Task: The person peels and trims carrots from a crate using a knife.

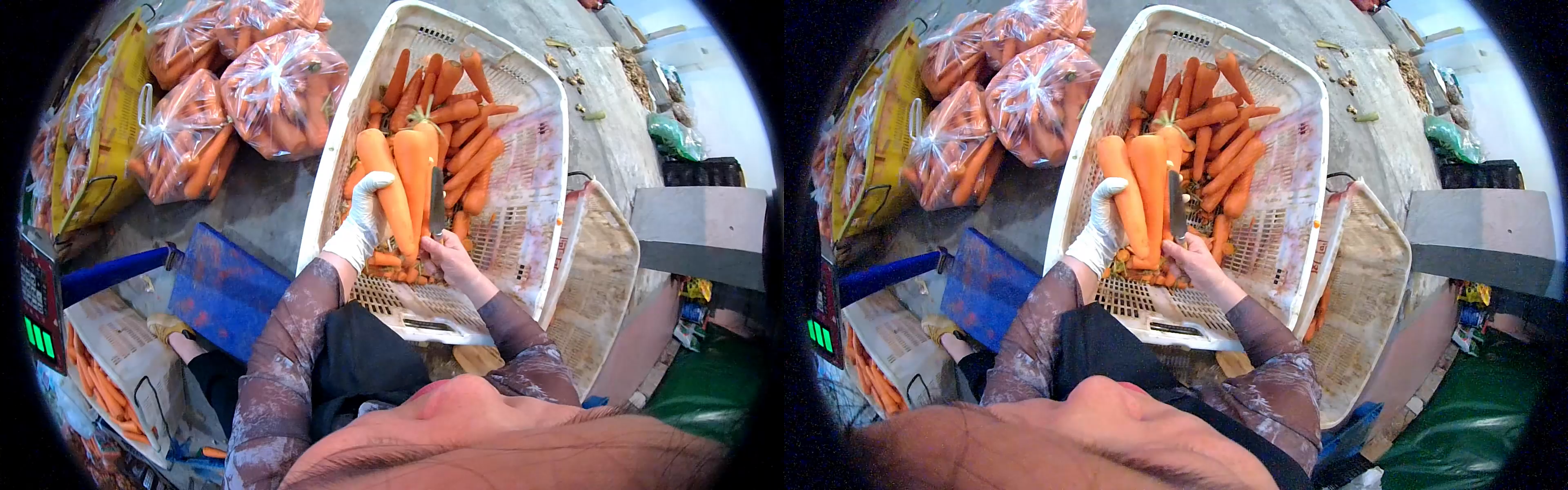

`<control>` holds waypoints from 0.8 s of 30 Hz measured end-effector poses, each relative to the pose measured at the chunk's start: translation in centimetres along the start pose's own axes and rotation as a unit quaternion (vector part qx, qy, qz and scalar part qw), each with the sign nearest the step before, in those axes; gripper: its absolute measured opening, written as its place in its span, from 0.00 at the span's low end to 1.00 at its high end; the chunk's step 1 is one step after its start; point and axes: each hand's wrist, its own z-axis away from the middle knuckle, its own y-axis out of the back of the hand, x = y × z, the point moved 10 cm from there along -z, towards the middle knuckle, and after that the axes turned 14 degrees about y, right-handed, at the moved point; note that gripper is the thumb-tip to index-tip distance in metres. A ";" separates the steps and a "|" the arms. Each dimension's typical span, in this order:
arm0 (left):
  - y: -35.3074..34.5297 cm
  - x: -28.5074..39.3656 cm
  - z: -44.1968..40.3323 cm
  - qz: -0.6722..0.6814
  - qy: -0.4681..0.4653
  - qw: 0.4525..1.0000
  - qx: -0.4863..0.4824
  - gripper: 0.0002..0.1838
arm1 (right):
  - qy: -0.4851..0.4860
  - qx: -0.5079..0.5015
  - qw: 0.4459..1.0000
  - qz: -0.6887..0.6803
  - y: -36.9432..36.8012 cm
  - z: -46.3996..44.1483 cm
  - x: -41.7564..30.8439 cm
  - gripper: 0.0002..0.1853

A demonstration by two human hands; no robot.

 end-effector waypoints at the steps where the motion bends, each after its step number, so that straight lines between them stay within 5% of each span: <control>1: 0.5 0.0 -0.2 -0.002 0.001 1.000 -0.002 0.46 | -0.013 -0.009 0.999 0.035 0.1 0.0 -0.1 0.09; 4: -1.6 0.7 0.5 -0.047 -0.034 0.997 -0.053 0.48 | 0.022 -0.037 0.993 0.107 1.8 -0.7 -2.0 0.07; 9: -4.4 0.3 2.3 -0.045 0.006 0.996 -0.071 0.44 | 0.195 0.188 0.961 0.057 7.3 -1.2 -9.2 0.09; 13: -3.8 -0.7 2.4 -0.067 0.024 0.997 -0.001 0.43 | 0.207 0.124 0.970 -0.030 4.7 -1.7 -10.5 0.15; 17: -3.2 -2.6 2.3 -0.102 0.094 0.990 0.015 0.42 | 0.114 0.124 0.971 -0.167 5.6 -1.3 -8.0 0.13; 20: -1.2 -0.7 5.1 -0.100 0.012 0.986 0.135 0.40 | 0.142 0.143 0.948 -0.248 7.0 -2.3 -7.7 0.17; 21: -3.6 0.0 6.7 -0.125 -0.017 0.986 0.108 0.45 | 0.136 0.168 0.932 -0.291 7.5 -2.3 -8.0 0.21; 23: -4.4 1.7 10.6 -0.136 -0.099 0.985 0.026 0.52 | 0.109 -0.029 0.915 -0.387 6.2 -3.1 -8.2 0.29; 24: -3.2 2.8 14.4 -0.101 -0.148 0.984 0.026 0.51 | 0.103 -0.017 0.910 -0.401 6.5 -2.8 -8.2 0.29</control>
